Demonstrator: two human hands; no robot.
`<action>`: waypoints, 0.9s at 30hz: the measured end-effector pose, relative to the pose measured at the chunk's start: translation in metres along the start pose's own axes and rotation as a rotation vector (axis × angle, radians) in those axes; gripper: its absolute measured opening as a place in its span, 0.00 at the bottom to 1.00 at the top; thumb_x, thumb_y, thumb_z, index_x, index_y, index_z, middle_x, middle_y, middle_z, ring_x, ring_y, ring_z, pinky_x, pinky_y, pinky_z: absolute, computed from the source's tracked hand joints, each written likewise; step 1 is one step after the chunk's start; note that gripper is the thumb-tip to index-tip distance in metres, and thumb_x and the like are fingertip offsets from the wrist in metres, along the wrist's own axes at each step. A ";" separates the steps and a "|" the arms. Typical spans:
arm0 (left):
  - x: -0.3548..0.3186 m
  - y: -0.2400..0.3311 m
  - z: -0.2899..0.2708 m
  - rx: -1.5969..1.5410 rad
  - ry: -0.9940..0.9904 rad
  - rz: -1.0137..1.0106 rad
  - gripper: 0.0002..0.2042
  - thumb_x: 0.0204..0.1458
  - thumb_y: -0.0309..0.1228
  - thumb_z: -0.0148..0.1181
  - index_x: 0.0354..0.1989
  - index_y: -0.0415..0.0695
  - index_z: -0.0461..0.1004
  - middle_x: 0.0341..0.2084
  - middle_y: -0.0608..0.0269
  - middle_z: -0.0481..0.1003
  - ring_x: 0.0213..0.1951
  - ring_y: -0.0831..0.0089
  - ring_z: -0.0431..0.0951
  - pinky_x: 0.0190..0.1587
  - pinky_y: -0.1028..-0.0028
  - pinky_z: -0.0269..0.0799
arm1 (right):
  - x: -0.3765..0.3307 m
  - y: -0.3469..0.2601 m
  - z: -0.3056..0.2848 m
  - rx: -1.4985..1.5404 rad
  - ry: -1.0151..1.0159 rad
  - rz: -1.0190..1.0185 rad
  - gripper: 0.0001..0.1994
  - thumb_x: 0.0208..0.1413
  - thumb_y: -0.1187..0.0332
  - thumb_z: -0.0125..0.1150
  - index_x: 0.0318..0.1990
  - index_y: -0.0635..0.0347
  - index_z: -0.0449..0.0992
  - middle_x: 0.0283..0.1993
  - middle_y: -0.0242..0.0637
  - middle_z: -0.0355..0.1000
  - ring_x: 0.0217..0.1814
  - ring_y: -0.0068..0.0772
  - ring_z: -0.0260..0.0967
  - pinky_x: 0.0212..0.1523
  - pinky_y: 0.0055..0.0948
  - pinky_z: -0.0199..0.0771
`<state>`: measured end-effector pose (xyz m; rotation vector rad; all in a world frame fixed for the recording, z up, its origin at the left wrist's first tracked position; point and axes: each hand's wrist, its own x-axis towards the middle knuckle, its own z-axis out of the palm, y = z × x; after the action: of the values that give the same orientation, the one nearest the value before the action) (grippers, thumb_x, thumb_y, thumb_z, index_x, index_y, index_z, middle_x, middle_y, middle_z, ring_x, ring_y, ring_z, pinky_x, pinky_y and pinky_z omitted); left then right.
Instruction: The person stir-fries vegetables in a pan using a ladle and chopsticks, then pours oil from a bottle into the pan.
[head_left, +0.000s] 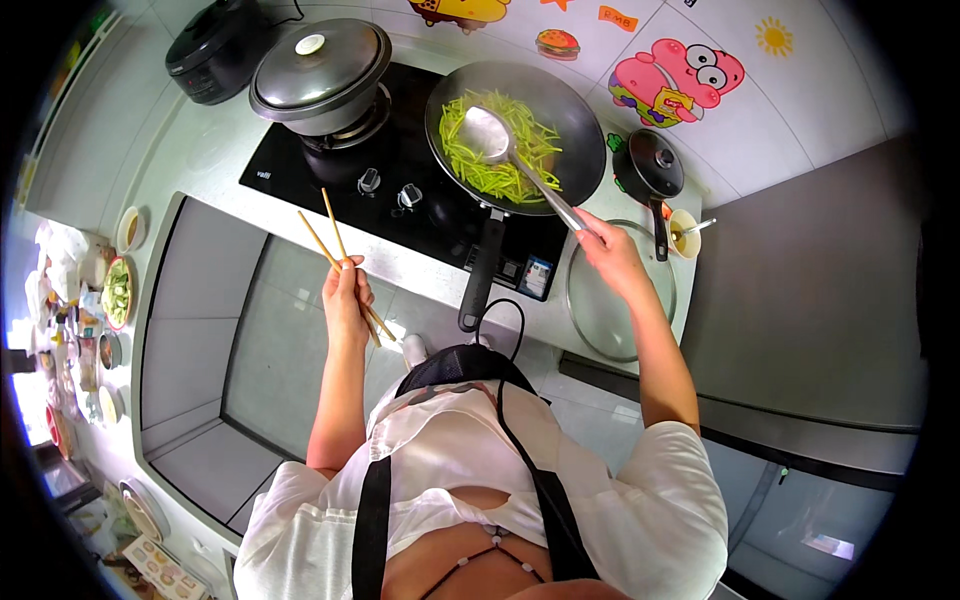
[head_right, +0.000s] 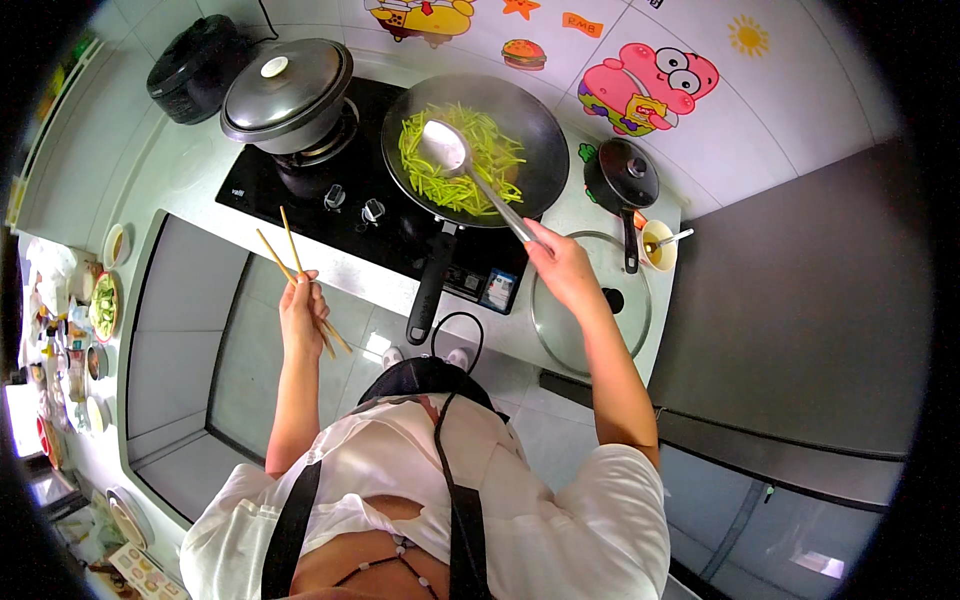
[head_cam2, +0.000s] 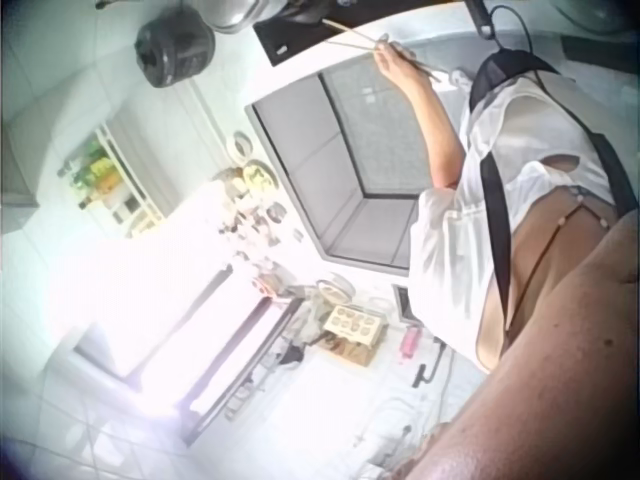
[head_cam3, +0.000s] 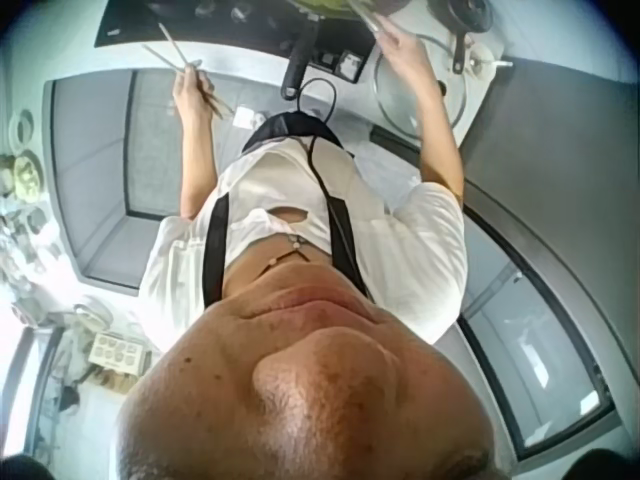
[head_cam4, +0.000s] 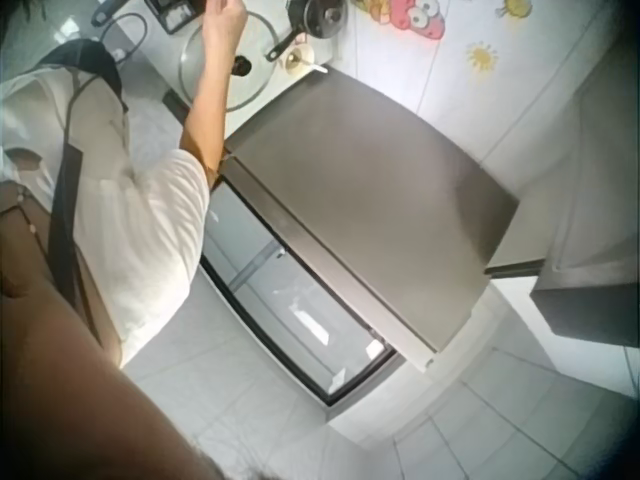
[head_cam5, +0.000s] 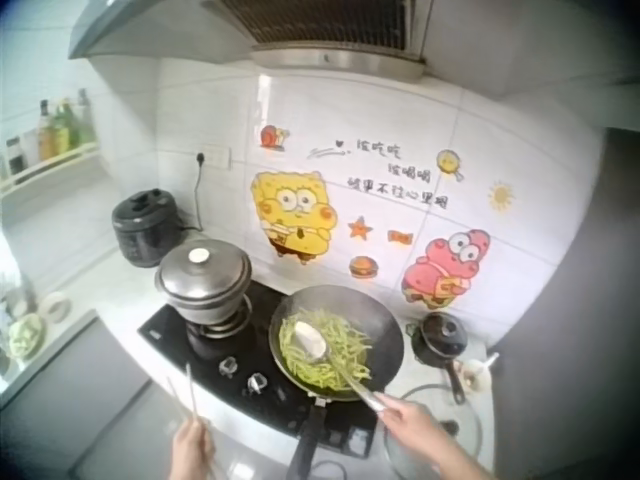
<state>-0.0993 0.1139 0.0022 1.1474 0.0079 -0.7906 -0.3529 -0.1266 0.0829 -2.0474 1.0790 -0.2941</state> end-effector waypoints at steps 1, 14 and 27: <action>0.001 -0.001 0.002 0.000 -0.009 0.001 0.08 0.57 0.32 0.43 0.35 0.40 0.66 0.14 0.71 0.59 0.13 0.84 0.54 0.16 0.83 0.51 | 0.001 0.007 -0.005 0.032 0.024 0.020 0.18 0.52 0.65 0.52 0.52 0.54 0.68 0.19 0.32 0.63 0.21 0.20 0.59 0.25 0.21 0.61; -0.004 -0.004 0.001 0.000 0.043 0.009 0.08 0.57 0.32 0.43 0.34 0.40 0.66 0.15 0.71 0.60 0.13 0.84 0.54 0.16 0.83 0.51 | 0.034 0.034 -0.067 -0.412 0.343 0.017 0.18 0.52 0.61 0.50 0.51 0.50 0.68 0.30 0.48 0.71 0.32 0.46 0.69 0.37 0.37 0.66; -0.009 -0.002 0.003 0.011 0.032 0.020 0.08 0.57 0.32 0.44 0.36 0.41 0.65 0.15 0.72 0.60 0.13 0.84 0.54 0.17 0.83 0.51 | 0.041 -0.024 -0.027 -0.848 0.200 -0.472 0.19 0.46 0.68 0.56 0.47 0.31 0.71 0.21 0.35 0.59 0.21 0.38 0.65 0.22 0.35 0.65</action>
<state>-0.1087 0.1159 0.0053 1.1691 0.0188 -0.7551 -0.3275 -0.1655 0.1119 -3.0987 0.8958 -0.3093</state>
